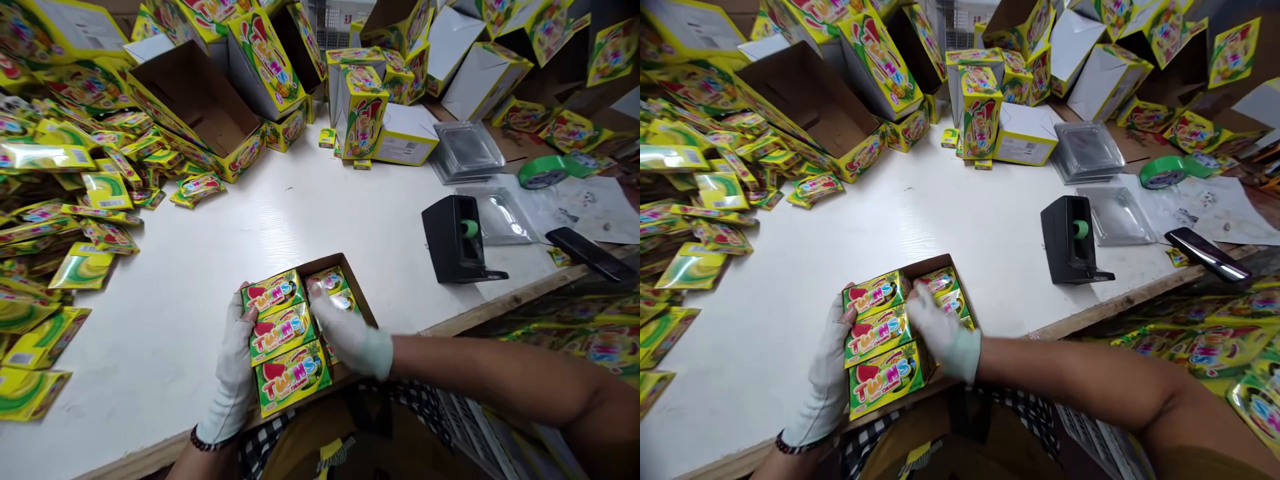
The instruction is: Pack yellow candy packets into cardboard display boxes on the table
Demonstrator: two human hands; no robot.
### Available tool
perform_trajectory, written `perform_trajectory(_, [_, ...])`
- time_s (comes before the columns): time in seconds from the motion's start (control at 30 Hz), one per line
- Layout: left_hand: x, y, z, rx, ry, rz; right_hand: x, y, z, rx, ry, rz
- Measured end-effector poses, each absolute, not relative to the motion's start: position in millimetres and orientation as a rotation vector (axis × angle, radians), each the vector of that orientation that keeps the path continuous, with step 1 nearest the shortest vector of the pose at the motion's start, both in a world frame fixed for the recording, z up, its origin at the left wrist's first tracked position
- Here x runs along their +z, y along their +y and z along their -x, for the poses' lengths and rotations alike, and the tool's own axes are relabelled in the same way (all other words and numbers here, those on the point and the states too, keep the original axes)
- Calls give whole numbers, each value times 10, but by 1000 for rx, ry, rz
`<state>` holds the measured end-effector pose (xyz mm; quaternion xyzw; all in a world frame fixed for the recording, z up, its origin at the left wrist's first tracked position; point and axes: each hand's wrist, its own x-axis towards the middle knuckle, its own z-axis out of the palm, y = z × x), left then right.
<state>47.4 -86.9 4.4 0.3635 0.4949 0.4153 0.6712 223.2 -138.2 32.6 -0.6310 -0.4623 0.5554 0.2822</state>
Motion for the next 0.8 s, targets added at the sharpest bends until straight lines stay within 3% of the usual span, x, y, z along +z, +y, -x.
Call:
perform_trajectory(0.23, [47,-947,-491,967,949,-769,348,-1695,-1940,1553,-955,1745])
perform_trajectory(0.47, [36,-1030,-356,981,936,-873,159,-1542,-2013,1387,-1430,1882])
perform_trajectory(0.63, [-137,-995,-277,890,951,-1135,108,-1542,-2001,1334,-1475,1952])
perform_trajectory(0.8, [163,-27,718,1036,1581,-1881,130,-1549,-2075,1451,-1289,1937])
